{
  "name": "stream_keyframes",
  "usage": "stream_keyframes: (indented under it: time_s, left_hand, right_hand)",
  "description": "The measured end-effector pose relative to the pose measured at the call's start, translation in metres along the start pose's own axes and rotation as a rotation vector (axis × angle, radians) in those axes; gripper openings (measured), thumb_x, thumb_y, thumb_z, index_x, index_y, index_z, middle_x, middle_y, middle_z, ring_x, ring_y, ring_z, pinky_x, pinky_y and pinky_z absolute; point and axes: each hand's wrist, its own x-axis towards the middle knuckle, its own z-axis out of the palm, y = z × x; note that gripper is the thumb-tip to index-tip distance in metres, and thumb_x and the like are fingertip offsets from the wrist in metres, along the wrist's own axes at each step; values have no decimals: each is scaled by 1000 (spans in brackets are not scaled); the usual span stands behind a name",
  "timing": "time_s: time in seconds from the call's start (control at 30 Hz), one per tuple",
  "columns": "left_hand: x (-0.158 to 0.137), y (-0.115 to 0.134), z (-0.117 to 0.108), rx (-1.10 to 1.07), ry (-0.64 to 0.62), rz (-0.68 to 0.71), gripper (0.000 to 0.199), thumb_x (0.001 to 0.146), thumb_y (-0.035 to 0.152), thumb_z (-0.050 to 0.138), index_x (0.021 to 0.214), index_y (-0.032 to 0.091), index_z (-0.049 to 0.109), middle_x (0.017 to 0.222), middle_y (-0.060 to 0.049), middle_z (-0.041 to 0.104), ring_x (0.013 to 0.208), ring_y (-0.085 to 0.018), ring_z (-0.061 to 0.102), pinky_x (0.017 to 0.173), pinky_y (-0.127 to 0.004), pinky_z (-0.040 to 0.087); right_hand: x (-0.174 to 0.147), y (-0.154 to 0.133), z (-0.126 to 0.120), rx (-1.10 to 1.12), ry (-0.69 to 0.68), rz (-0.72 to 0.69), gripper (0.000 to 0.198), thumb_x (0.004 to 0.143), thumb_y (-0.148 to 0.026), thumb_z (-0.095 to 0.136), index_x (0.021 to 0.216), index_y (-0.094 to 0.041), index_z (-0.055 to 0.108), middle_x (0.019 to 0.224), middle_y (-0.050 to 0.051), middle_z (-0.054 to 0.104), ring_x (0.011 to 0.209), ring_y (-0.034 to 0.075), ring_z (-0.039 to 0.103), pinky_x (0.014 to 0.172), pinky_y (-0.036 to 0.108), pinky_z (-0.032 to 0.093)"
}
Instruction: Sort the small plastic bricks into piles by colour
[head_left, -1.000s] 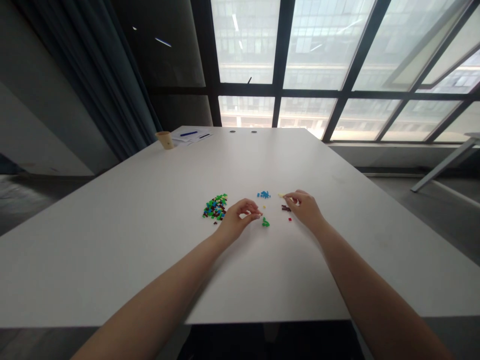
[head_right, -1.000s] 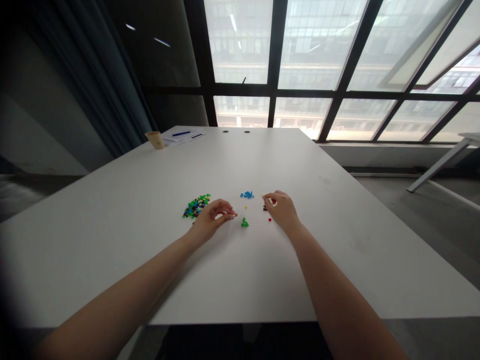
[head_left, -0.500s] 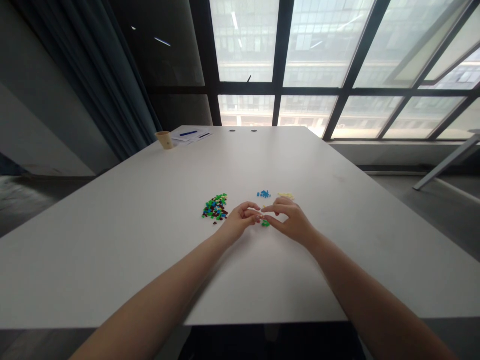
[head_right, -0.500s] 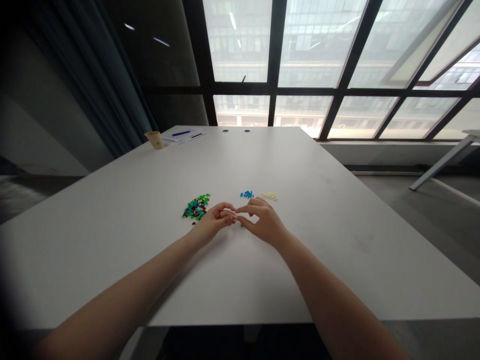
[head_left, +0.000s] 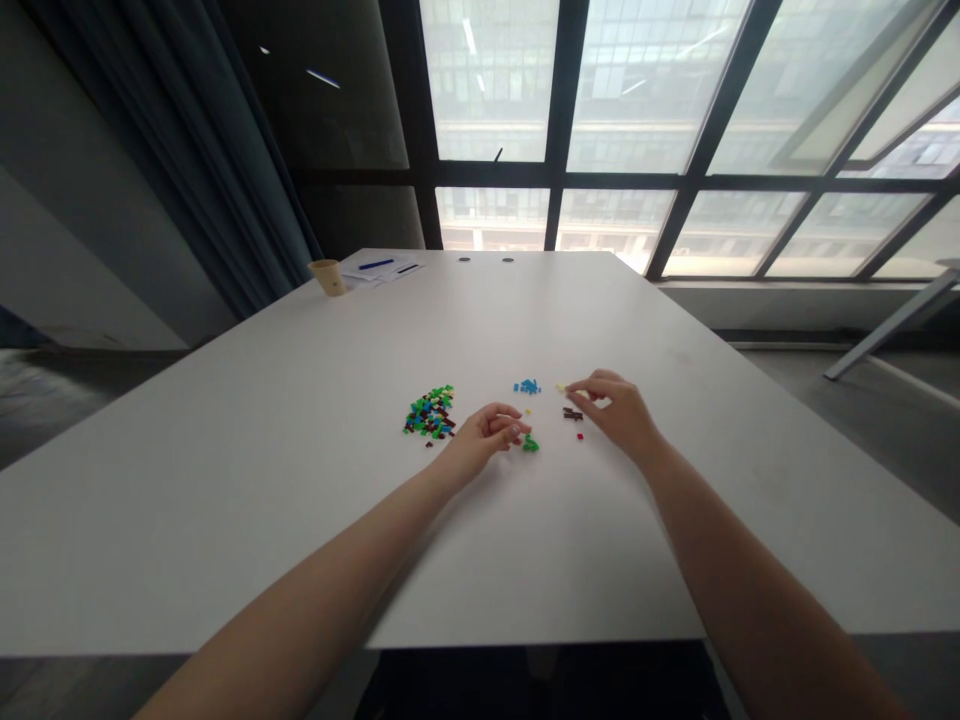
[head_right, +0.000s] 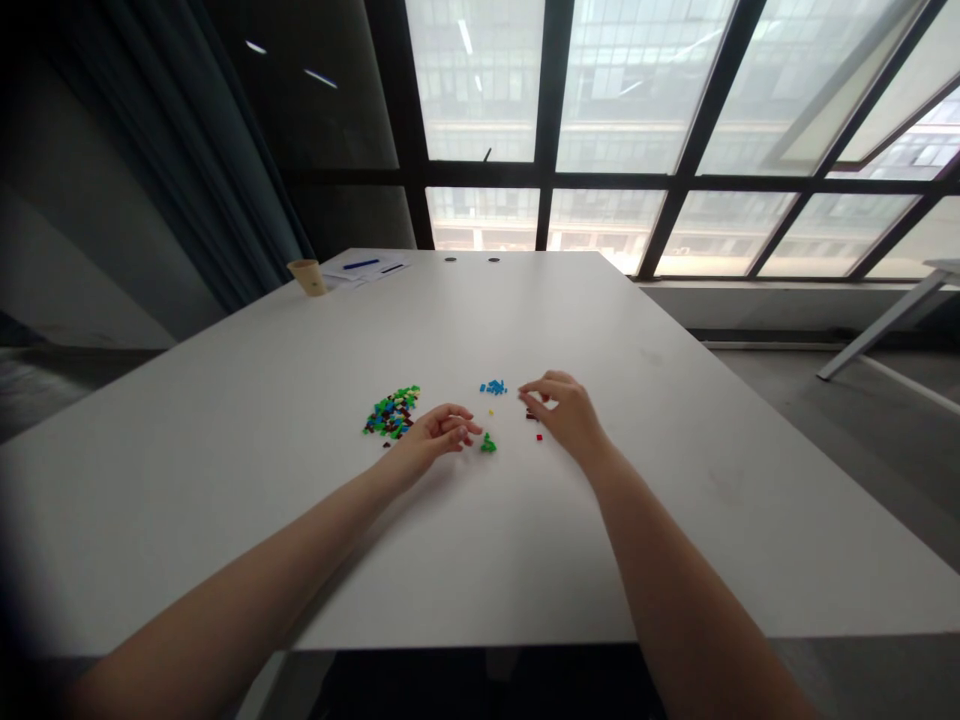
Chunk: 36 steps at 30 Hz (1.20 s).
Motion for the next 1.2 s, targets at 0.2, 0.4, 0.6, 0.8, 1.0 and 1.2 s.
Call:
stream_keyframes:
  time_s: [0.2,0.4,0.6,0.8,1.0,1.2]
  left_hand:
    - [0,1,1,28,-28,-20,40,61,44,68,87,17,53,79,-3,64,68,-11,56,64,-25,38]
    - [0,0,3,35,-69,-33,40,62,43,68,88,17,53,76,-3,64,64,-11,55,60,-24,38]
    - [2,-5,4,32,-80,-11,41,63,42,67,92,18,51,75,-3,63,63,-10,54,58,-23,38]
    - [7,-5,-10,104,73,98,35,69,40,60,94,18,49,75,-1,61,64,-11,55,60,-24,40]
    - [18,5,-49,180,493,303,27,72,28,53,97,19,46,75,1,58,65,-10,54,61,-22,40]
    - [26,3,-70,179,701,319,27,72,24,50,97,20,44,75,1,58,64,-9,55,61,-22,41]
  right_hand:
    - [-4,76,-10,-291,46,384,22,73,-32,55,75,-16,70,60,0,49,55,11,44,58,25,35]
    - [-4,77,13,-456,-132,499,26,76,-36,49,85,-23,70,74,3,58,65,14,50,60,26,34]
    - [-3,74,12,-507,-156,473,28,80,-33,44,92,-25,68,82,4,62,71,15,54,65,28,36]
    - [-4,72,6,-537,-193,557,28,78,-25,43,92,-25,68,93,6,64,81,18,57,71,30,39]
    - [-7,64,5,-567,-250,556,34,76,-19,41,94,-28,68,99,5,64,87,20,57,76,34,39]
    - [-6,63,6,-566,-272,542,35,76,-19,40,97,-28,67,102,6,64,88,20,57,75,34,41]
